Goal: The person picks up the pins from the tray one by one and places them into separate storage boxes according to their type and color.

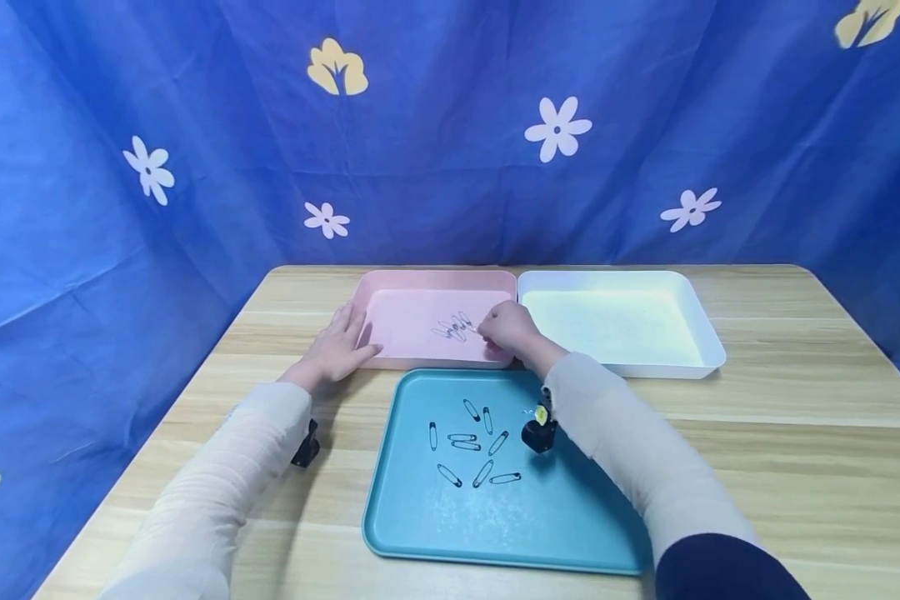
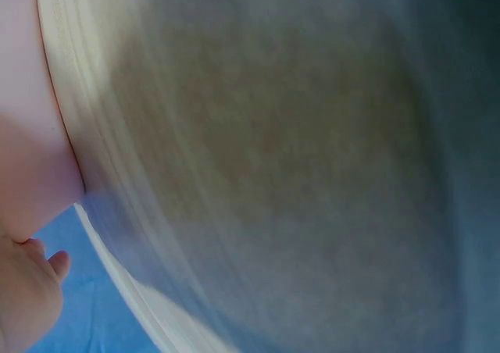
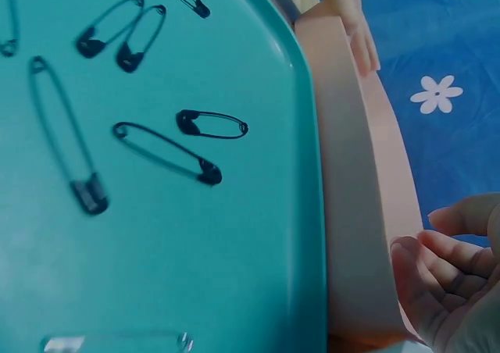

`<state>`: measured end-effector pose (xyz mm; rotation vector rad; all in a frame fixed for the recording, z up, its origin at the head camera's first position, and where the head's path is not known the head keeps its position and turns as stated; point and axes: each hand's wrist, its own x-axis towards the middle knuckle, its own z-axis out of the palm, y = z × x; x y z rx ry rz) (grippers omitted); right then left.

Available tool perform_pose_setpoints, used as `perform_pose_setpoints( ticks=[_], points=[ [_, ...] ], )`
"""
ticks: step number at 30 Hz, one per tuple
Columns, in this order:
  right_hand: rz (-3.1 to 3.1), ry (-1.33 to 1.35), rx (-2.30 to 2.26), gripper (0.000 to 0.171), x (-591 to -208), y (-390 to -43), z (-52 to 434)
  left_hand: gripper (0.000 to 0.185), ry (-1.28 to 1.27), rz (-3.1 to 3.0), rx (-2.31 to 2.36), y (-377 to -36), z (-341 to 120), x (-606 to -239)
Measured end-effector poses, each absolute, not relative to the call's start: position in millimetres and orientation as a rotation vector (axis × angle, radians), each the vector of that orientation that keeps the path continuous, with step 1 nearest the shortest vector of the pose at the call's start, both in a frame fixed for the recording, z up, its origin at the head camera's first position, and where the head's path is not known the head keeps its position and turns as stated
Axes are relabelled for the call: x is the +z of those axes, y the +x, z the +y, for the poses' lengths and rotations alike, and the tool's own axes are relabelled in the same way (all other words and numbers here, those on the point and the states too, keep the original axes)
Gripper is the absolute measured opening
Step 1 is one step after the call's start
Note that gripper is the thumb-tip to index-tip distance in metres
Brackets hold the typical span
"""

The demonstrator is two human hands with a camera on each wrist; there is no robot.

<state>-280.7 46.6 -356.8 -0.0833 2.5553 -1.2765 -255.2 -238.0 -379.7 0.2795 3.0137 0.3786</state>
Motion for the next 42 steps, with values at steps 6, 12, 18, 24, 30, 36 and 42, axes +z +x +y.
perform_pose_setpoints(
  ticks=[6,12,18,24,30,36,42],
  points=[
    [2.559,-0.131,-1.273,0.016,-351,-267,61,0.076,0.257,3.010,0.389,-255,-239,-380],
    [2.536,-0.205,-1.294,0.015,-344,-251,73,0.077,0.255,3.008,0.385,-256,-239,-381],
    [2.495,-0.286,-1.320,0.018,-343,-234,87,0.077,0.259,3.009,0.379,-256,-239,-382],
    [2.483,-0.329,-1.302,0.020,-345,-220,101,0.077,0.259,3.008,0.377,-256,-237,-381],
    [2.441,-0.357,-1.283,0.020,-352,-209,115,0.077,0.277,3.015,0.365,-257,-236,-382],
    [2.402,-0.359,-1.273,0.016,-362,-201,125,0.078,0.278,3.012,0.371,-257,-236,-382],
    [2.411,-0.374,-1.218,0.011,-375,-192,128,0.078,0.271,3.007,0.377,-256,-237,-381]
  ],
)
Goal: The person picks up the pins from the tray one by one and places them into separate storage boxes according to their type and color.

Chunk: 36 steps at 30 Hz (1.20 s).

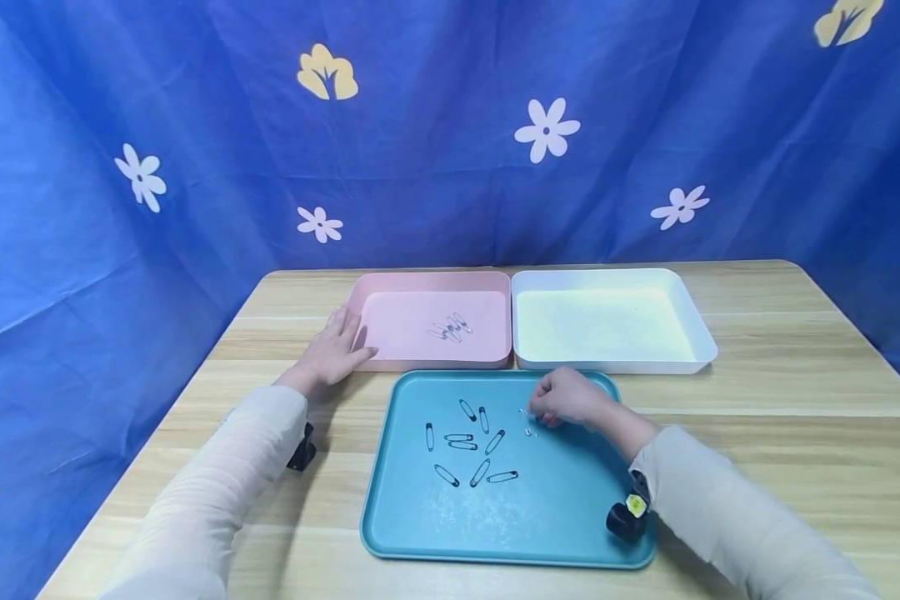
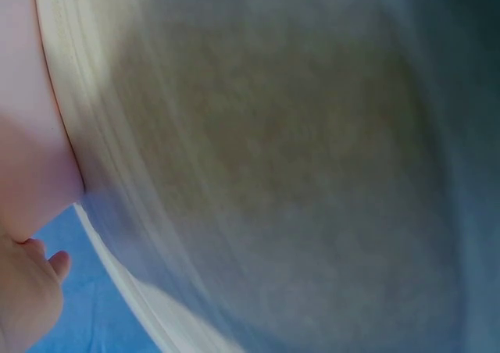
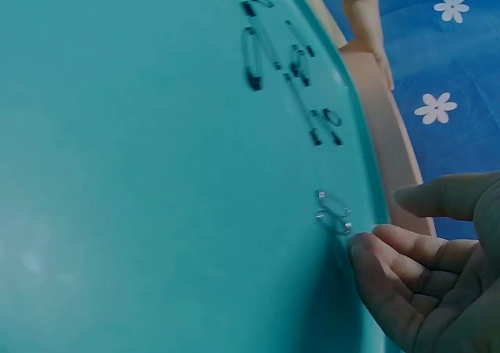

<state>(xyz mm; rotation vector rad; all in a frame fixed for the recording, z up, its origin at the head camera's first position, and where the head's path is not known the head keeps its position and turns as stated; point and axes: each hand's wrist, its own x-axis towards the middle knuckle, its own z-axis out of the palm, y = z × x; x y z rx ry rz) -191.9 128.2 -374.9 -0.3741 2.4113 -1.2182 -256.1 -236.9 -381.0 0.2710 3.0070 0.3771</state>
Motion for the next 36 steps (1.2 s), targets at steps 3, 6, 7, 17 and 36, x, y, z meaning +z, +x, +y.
perform_pose_setpoints(
  ticks=[3,6,7,17,36],
  points=[
    [2.428,-0.395,-1.187,0.007,-380,-189,128,0.077,0.268,3.005,0.389,-255,-237,-381],
    [2.468,-0.383,-1.150,0.004,-384,-187,126,0.077,0.270,3.005,0.394,-255,-238,-382],
    [2.485,-0.370,-1.139,0.004,-385,-187,125,0.077,0.270,3.005,0.396,-255,-238,-382],
    [2.582,-0.347,-1.060,0.008,-391,-186,121,0.077,0.261,3.008,0.405,-255,-236,-382],
    [2.704,-0.366,-0.906,0.012,-386,-180,120,0.077,0.262,3.005,0.393,-255,-236,-380]
  ],
)
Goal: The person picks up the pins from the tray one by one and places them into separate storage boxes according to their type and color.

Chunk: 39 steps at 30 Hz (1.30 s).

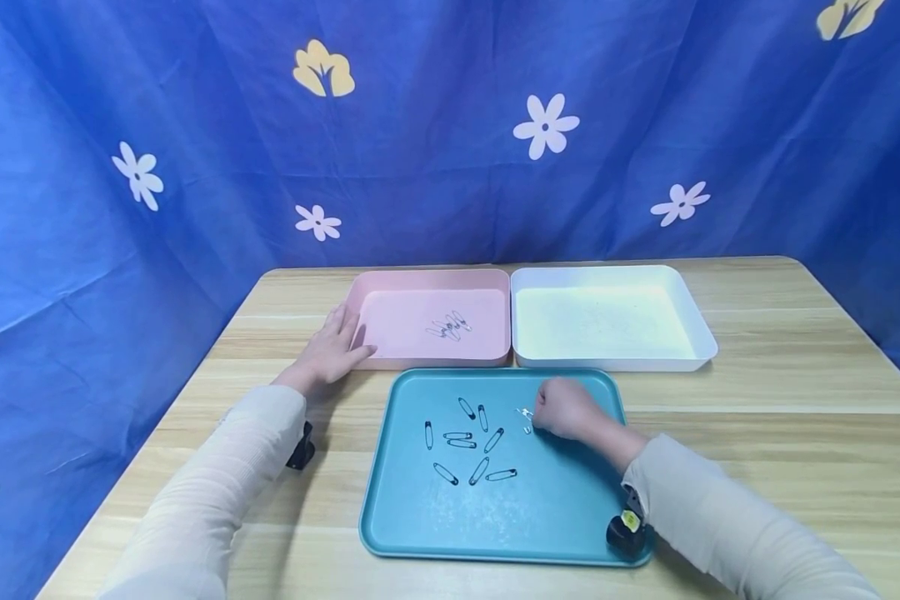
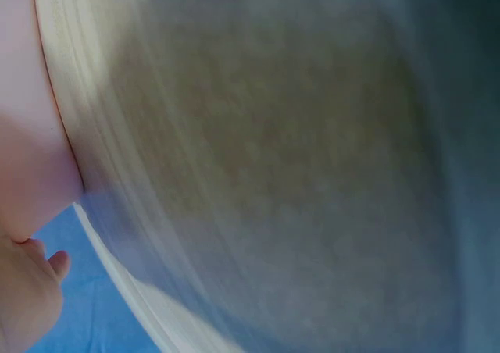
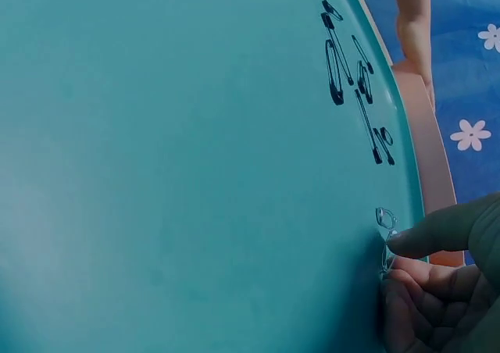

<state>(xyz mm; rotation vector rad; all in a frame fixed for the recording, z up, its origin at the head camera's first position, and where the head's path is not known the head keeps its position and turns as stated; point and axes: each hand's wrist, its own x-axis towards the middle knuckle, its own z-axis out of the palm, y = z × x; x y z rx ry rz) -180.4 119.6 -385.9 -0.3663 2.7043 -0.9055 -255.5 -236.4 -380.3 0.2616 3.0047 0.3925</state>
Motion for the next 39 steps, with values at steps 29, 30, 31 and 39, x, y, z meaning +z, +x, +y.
perform_pose_setpoints(
  ticks=[29,30,31,39],
  points=[
    [2.565,-0.451,-1.280,0.008,-361,-216,104,0.076,0.263,3.011,0.365,-254,-237,-381],
    [2.564,-0.452,-1.297,0.007,-360,-219,102,0.076,0.261,3.011,0.365,-254,-237,-382],
    [2.565,-0.453,-1.307,0.006,-359,-221,100,0.076,0.260,3.013,0.368,-254,-237,-382],
    [2.555,-0.357,-1.396,0.011,-352,-247,83,0.076,0.267,3.025,0.385,-254,-238,-382]
  ],
)
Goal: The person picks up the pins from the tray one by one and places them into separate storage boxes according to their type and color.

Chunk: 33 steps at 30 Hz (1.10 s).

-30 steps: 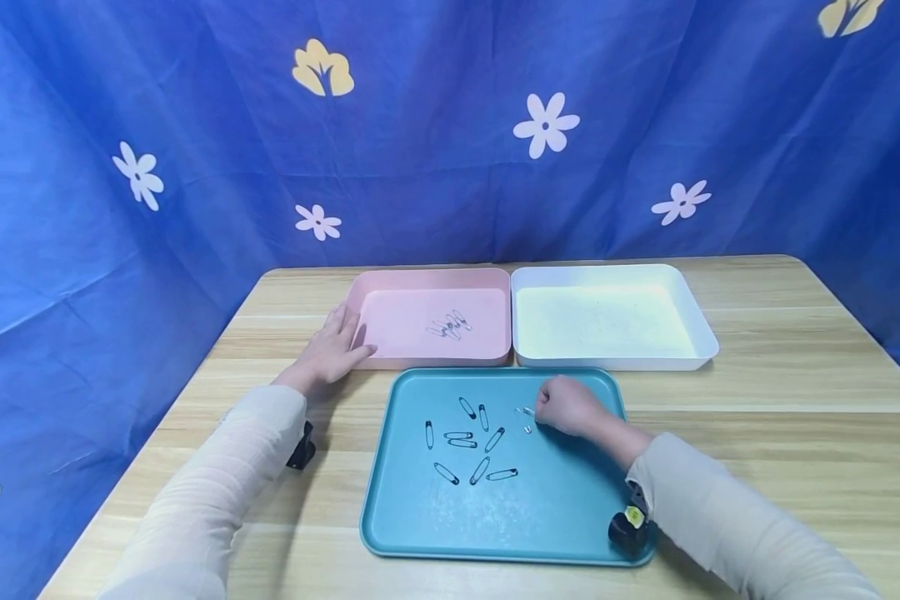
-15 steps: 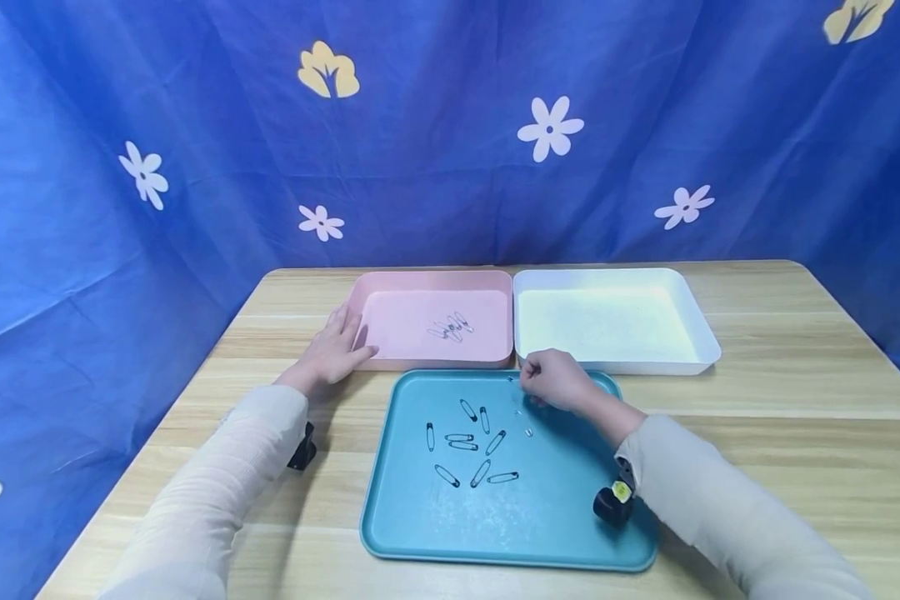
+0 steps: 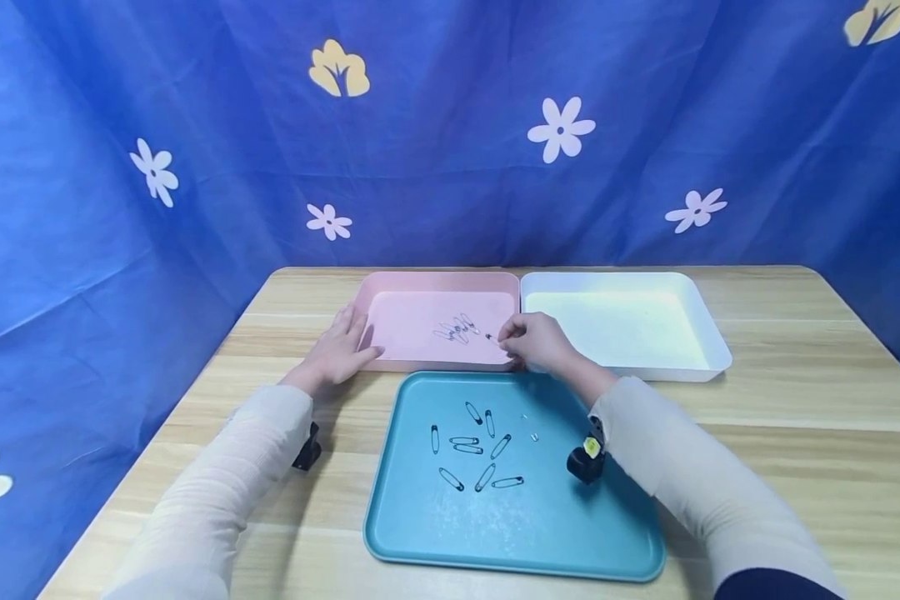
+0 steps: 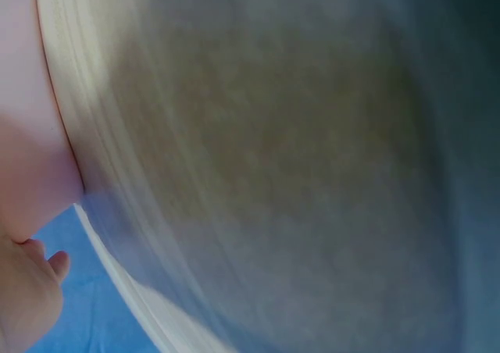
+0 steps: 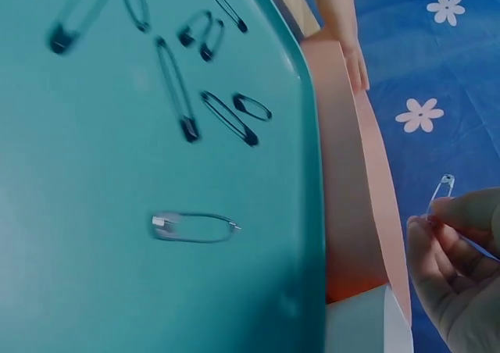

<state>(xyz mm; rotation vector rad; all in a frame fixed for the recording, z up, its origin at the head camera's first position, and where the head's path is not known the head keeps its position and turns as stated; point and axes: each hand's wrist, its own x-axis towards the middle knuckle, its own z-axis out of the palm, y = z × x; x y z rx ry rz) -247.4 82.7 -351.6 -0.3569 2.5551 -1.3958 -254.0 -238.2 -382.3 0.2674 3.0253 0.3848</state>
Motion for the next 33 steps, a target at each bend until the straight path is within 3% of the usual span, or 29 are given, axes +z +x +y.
perform_pose_setpoints(
  ticks=[15,33],
  points=[
    [2.608,-0.255,-1.405,0.013,-363,-299,42,0.077,0.268,3.034,0.381,-254,-239,-381],
    [2.760,-0.267,-1.226,0.023,-382,-328,22,0.076,0.254,3.031,0.367,-256,-238,-384]
  ],
)
